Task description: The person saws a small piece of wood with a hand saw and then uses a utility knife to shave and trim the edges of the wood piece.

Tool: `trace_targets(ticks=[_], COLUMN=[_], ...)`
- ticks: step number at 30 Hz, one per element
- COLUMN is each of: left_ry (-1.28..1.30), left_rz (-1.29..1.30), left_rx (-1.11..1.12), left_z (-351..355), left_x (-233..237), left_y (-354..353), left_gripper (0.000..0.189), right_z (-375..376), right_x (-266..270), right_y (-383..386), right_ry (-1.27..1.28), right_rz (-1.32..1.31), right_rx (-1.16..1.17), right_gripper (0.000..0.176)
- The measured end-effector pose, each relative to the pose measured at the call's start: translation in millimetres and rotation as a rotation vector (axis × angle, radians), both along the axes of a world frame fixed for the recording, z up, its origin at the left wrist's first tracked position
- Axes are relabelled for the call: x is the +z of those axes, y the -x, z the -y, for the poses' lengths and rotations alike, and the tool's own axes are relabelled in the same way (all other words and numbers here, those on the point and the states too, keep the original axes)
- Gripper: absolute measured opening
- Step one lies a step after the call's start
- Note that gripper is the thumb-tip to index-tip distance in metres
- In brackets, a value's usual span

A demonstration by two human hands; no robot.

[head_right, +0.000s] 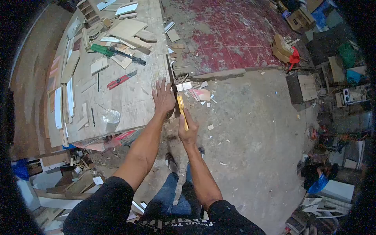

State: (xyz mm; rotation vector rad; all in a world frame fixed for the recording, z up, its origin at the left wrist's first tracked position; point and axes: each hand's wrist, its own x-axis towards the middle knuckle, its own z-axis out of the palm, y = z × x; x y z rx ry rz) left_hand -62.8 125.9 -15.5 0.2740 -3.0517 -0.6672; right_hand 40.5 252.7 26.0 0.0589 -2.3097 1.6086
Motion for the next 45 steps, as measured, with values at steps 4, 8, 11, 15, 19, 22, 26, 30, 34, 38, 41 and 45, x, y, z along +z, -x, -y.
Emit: trace_targets(ticks=[4, 8, 11, 15, 19, 22, 26, 30, 34, 38, 41, 45], left_ry=[-0.015, -0.025, -0.014, -0.003, -0.03, -0.02, -0.008, -0.019, -0.016, -0.049, -0.05, -0.036], left_rz=[0.026, 0.048, 0.015, 0.007, 0.057, 0.049, 0.014, 0.008, -0.015, 0.051, 0.029, 0.023], left_rx=[0.018, 0.008, 0.033, 0.011, 0.014, 0.023, 0.002, 0.014, -0.001, 0.029, 0.042, 0.039], left_z=[-1, 0, 1, -1, -1, -2, 1, 0, 2, -1, -3, 3], left_x=[4, 7, -7, -5, 1, -9, -1, -5, -11, 0, -1, 3], left_y=[2, 3, 6, 4, 5, -3, 7, 7, 1, 5, -1, 9], left_gripper=[0.042, 0.041, 0.04, 0.04, 0.04, 0.039, 0.039, 0.04, 0.041, 0.044, 0.043, 0.043], right_z=[-30, -39, -35, -38, -38, -30, -35, -24, -35, -43, -26, -41], right_x=[-16, -11, -4, 11, 2, 13, -10, -11, -9, -20, -2, -10], right_y=[-65, -95, -78, -84, -93, -66, -92, -44, -78, -96, -36, -86], right_ry=[-0.003, -0.05, -0.036, -0.013, 0.031, 0.028, 0.075, -0.003, -0.023, -0.002, 0.001, -0.067], right_rz=[0.066, 0.028, 0.131, 0.13, 0.074, 0.387, 0.108, 0.0, 0.03, 0.021, 0.143, -0.064], right_rx=[0.047, 0.01, 0.059, 0.046, 0.023, 0.134, 0.084, 0.06, 0.087, 0.061, 0.111, 0.066], right_gripper=[0.037, 0.037, 0.039, 0.038, 0.041, 0.043, 0.043, 0.043, 0.042, 0.04, 0.041, 0.038])
